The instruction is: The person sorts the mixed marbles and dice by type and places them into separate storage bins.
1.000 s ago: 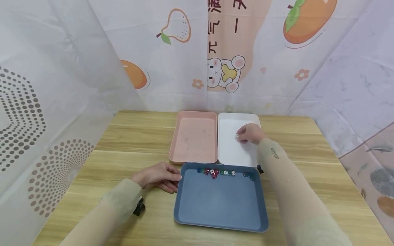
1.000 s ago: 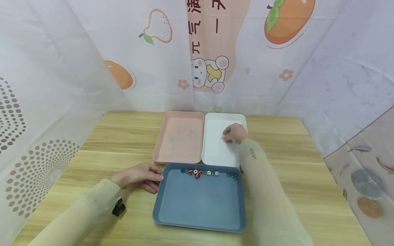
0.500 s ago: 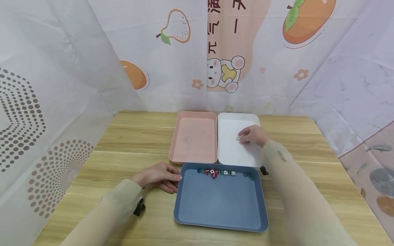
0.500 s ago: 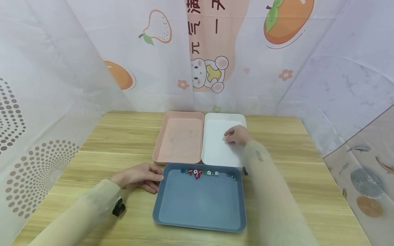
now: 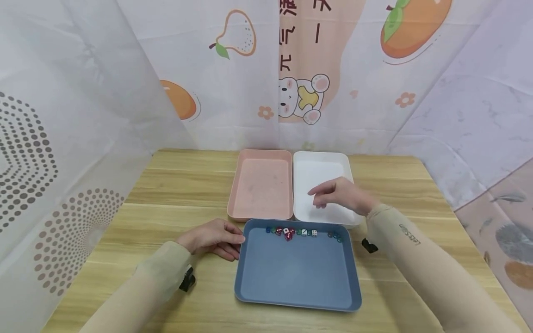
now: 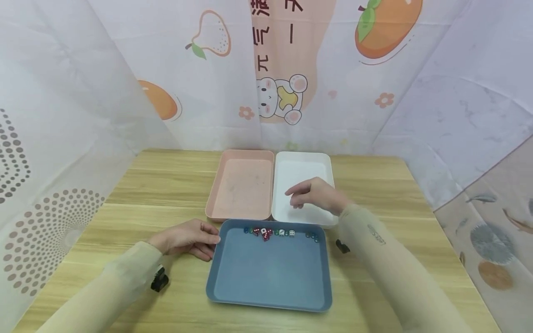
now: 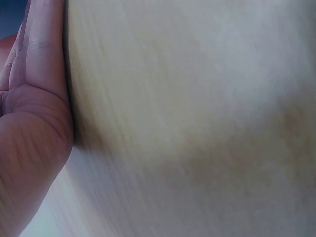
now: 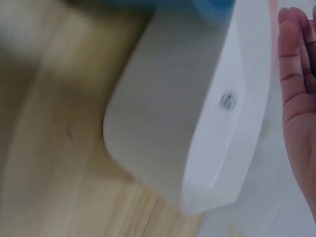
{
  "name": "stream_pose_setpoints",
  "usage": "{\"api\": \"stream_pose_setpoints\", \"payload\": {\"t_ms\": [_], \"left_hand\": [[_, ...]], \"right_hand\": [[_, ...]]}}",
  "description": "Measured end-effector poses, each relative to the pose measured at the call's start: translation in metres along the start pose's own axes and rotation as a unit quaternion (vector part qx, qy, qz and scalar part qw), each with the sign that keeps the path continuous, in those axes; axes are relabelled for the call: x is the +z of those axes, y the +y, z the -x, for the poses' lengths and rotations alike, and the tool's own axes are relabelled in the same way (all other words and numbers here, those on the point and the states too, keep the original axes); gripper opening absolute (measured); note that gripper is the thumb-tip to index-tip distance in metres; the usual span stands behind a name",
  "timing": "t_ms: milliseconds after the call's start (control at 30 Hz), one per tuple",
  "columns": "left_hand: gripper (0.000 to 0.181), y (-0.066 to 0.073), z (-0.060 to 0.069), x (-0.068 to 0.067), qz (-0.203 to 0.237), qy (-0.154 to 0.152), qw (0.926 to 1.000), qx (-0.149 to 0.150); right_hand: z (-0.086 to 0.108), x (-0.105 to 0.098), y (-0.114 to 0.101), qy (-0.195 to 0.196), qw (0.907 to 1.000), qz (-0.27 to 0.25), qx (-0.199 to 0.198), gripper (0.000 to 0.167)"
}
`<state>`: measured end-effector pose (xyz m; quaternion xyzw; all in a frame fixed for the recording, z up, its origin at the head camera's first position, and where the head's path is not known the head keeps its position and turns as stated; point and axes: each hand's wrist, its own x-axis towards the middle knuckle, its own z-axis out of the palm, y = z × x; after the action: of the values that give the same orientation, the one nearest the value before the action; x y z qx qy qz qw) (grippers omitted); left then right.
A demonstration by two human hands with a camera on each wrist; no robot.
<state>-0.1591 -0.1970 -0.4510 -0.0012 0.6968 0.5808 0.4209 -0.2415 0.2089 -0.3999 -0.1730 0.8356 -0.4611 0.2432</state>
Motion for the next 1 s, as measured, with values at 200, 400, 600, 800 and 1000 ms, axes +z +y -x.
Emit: {"api": "stream_pose_setpoints", "payload": {"t_ms": [200, 400, 600, 800, 1000], "left_hand": [[0.037, 0.001, 0.001, 0.0, 0.007, -0.002, 1.0, -0.006], [0.034, 0.003, 0.002, 0.0, 0.0, -0.004, 1.0, -0.003], [0.032, 0.002, 0.001, 0.001, -0.002, -0.004, 1.0, -0.002], [0.032, 0.001, 0.0, 0.0, -0.001, -0.003, 1.0, -0.002], [0.03, 0.001, 0.0, 0.0, 0.005, -0.013, 0.9999, 0.005]], "right_hand": [[0.011, 0.027, -0.015, -0.05, 0.9979, -0.014, -0.039, 0.038], [0.011, 0.05, -0.016, -0.084, 0.9946, 0.003, -0.062, 0.033], [0.01, 0.062, -0.012, -0.104, 0.9927, 0.013, -0.06, 0.031], [0.008, 0.069, -0.012, -0.124, 0.9904, 0.036, -0.05, 0.03], [0.004, 0.076, -0.019, -0.143, 0.986, 0.071, -0.049, 0.032]]}}
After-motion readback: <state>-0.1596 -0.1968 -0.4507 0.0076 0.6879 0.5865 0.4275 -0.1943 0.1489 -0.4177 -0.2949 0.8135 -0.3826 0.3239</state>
